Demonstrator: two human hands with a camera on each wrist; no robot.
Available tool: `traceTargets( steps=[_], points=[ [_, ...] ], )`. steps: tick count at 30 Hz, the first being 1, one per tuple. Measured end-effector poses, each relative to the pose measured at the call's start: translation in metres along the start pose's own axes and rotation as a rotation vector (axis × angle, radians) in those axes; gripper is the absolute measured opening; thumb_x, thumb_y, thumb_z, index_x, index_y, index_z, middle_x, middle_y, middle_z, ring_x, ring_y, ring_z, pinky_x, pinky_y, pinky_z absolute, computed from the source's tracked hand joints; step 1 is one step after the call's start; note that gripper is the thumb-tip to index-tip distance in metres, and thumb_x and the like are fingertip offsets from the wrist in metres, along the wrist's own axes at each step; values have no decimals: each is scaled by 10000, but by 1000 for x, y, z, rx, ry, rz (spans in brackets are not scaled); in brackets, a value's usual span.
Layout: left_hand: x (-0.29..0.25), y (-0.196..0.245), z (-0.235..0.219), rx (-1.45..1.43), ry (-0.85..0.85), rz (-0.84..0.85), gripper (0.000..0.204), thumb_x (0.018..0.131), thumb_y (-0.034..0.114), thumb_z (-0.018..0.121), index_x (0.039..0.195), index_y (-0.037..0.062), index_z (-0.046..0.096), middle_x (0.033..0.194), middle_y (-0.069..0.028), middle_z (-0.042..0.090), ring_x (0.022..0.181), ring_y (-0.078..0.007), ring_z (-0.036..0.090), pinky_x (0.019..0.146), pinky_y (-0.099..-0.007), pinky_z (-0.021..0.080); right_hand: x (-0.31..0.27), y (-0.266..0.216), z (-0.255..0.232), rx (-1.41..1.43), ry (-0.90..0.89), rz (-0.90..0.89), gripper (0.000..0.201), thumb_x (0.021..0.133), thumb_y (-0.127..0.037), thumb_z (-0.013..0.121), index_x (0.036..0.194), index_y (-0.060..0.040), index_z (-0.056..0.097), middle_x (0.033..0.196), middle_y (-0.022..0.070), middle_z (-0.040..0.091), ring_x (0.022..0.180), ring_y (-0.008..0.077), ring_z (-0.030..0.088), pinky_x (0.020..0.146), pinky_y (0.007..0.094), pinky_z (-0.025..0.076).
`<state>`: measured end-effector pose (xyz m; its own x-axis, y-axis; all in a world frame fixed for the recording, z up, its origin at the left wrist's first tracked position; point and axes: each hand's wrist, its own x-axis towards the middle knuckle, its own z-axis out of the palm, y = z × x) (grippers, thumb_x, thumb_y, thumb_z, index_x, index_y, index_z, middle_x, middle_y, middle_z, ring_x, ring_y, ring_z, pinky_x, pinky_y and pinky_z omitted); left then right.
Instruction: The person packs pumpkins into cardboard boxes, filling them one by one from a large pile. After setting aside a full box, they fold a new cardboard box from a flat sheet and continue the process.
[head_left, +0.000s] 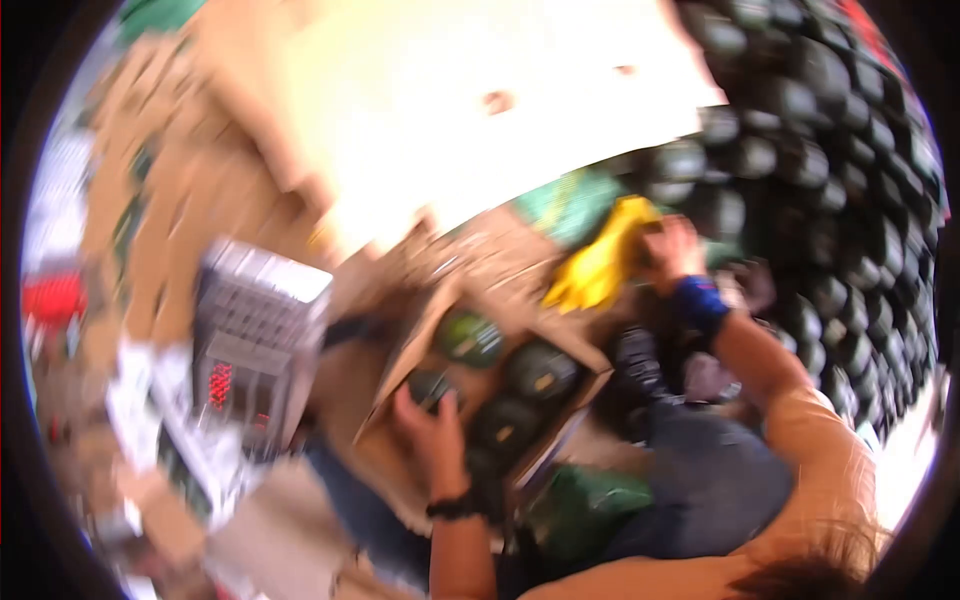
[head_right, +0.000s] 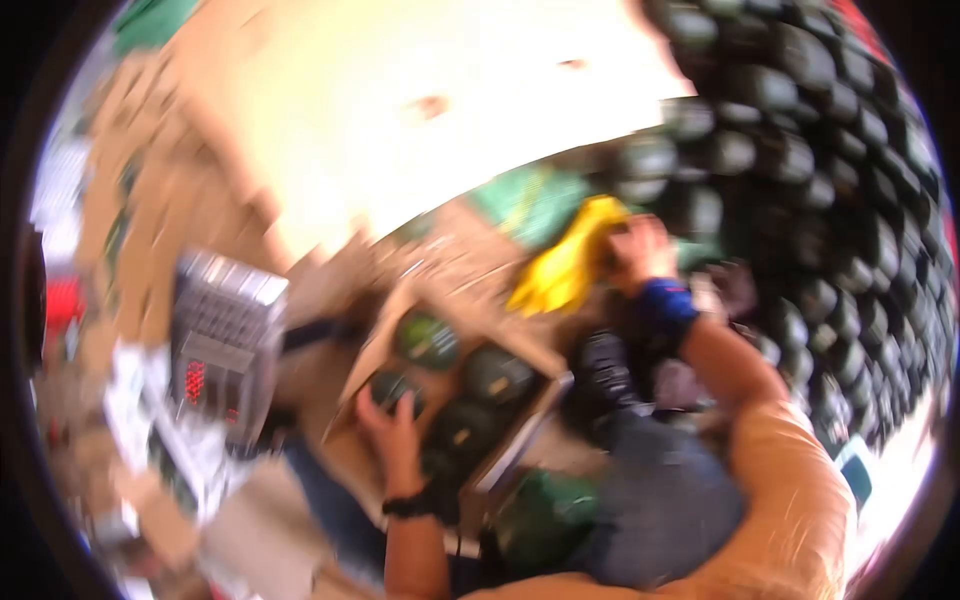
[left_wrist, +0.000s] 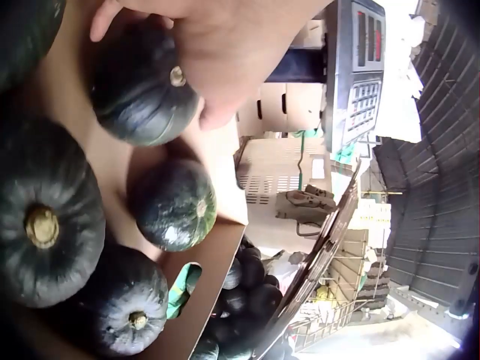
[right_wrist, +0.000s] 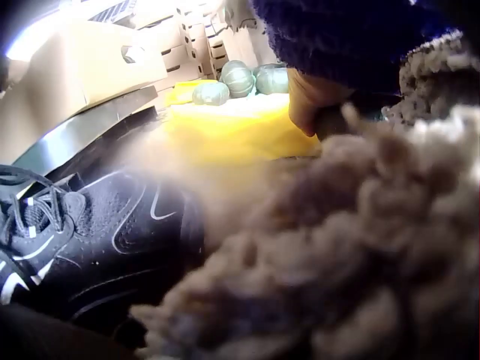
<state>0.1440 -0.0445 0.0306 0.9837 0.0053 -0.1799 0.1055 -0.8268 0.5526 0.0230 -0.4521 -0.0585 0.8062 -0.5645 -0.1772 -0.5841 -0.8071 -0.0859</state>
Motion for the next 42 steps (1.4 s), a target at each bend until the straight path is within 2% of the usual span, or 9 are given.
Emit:
traceTargets(
  steps=[4,12,20,22,24,26,28,38,42],
  points=[
    [-2,34,14,133,-134,596,447,658,72,598,1104,70,569,1263,-195,460,1251,-391,349,1054,-505,254,-1,14,8,130,121,-27,588,662,-397,734,1187,-211,545,1382,134,354,1321,354,259,976,622,278],
    [26,34,27,-427,-322,360,323,818,40,467,1124,-49,519,1004,-141,605,946,-247,556,913,-348,404,-5,16,-19,486,464,46,576,674,-261,747,1208,-209,539,1348,124,398,1258,317,388,1004,486,337],
    [5,44,28,-374,-39,447,406,843,104,494,1220,-41,450,1195,-181,522,1103,-288,506,999,-409,345,106,143,-55,1076,775,1080,1035,657,-524,754,1403,-6,258,1323,300,412,1218,390,442,1019,404,367],
    [-6,50,23,-359,-22,390,383,853,101,490,1212,-30,465,1186,-177,527,1097,-276,510,990,-396,355,116,134,-69,777,843,1038,943,644,-451,768,1381,-67,321,1332,256,396,1214,379,429,1004,427,379],
    [-16,59,17,-385,-36,298,392,853,89,485,1227,-24,458,1196,-166,525,1118,-269,498,979,-384,364,110,107,-78,456,995,606,844,632,-364,762,1343,-122,378,1340,197,377,1222,353,405,992,436,385],
    [-21,68,10,-392,-57,224,393,852,80,481,1231,-21,460,1199,-159,527,1129,-263,494,968,-372,373,106,92,-102,126,700,213,738,659,-227,728,1326,-156,421,1369,145,379,1301,316,342,1044,433,327],
    [-23,74,3,-380,-81,161,385,850,75,478,1223,-20,472,1195,-155,533,1129,-255,498,957,-361,382,137,111,-80,-195,496,282,769,669,-245,717,1359,-171,387,1419,130,343,1331,295,308,1050,466,302],
    [-29,70,-2,-265,-143,162,349,848,73,483,1177,-39,517,1163,-157,560,1094,-252,523,950,-351,391,166,102,-126,-15,-9,302,930,544,-385,800,1352,-190,383,1403,172,332,1306,324,322,964,547,359],
    [-29,79,0,-327,-183,88,335,846,75,490,1158,-37,534,1158,-156,561,1091,-257,522,961,-349,385,145,57,-114,367,193,174,950,539,-525,782,1338,-172,408,1397,155,350,1280,337,360,951,548,367]
  ],
)
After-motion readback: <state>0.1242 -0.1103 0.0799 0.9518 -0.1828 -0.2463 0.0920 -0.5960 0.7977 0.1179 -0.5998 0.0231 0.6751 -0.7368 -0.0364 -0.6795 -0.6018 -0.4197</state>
